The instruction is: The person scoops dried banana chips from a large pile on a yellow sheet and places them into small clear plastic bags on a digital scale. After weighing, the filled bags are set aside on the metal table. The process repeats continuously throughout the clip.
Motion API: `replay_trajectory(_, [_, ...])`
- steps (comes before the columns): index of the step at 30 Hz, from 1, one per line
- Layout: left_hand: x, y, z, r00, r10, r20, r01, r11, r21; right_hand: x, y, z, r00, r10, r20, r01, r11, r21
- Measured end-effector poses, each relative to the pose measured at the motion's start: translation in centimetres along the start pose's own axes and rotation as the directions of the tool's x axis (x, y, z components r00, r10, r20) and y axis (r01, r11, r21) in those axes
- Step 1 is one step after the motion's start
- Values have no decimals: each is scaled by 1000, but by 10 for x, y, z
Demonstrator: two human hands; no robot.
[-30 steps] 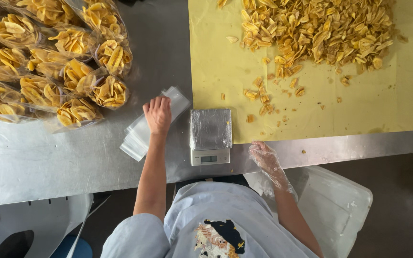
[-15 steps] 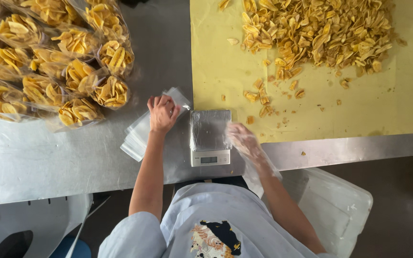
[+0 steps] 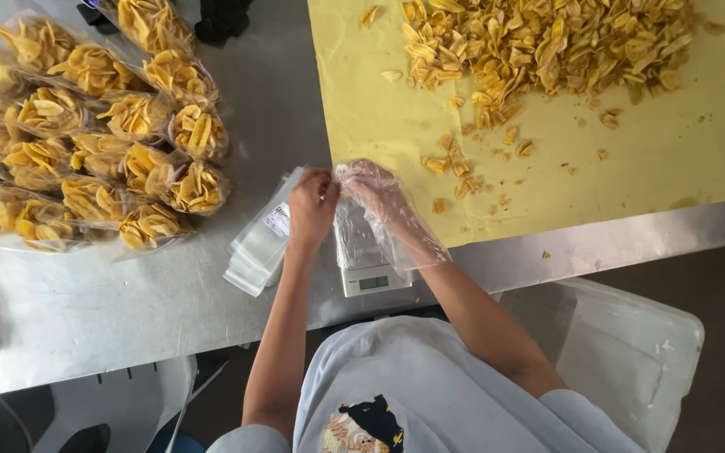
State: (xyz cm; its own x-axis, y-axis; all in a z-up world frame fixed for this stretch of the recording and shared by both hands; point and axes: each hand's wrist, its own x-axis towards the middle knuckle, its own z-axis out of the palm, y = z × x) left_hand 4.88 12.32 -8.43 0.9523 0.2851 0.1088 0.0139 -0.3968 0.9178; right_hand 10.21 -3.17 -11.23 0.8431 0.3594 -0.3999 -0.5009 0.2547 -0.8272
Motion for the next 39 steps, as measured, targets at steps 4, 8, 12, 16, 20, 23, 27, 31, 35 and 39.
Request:
replay_trajectory(4, [8,17,8,999,-48,-4,47,985,-164,-22,-11,-5,990,133,55,-82,834,-545])
replay_trajectory(8, [-2,40,30,946,226,233,-271,945,183,14,67,-77,910,289,298,165,407,-898])
replay_trajectory(12, [-20,55,38,785,460,416,-598,739,312,57,122,-129,866,418,276,-71,648,-758])
replay_trajectory(16, [-48,65,53,755,533,382,-635,739,224,53,79,-132,992,56,113,11,854,-520])
replay_trajectory(20, [-67,72,64,849,436,298,-503,840,203,19,9,-113,905,-398,-152,296,844,-448])
replay_trajectory(23, [-55,72,79,917,349,191,-389,890,240,-5,2,-97,821,-514,-247,330,781,-530])
replay_trajectory(27, [-56,65,101,862,434,263,-478,868,136,-12,2,-111,894,-348,-283,283,927,-246])
replay_trajectory(31, [-87,74,107,803,494,334,-552,828,103,-22,-15,-119,958,-59,-282,137,954,268])
replay_trajectory(35, [-79,76,105,867,462,187,-487,865,118,-15,-23,-121,920,-44,-389,229,866,445])
replay_trajectory(39, [-91,78,114,847,444,291,-468,884,14,-35,-11,-132,863,-456,-217,459,888,-38])
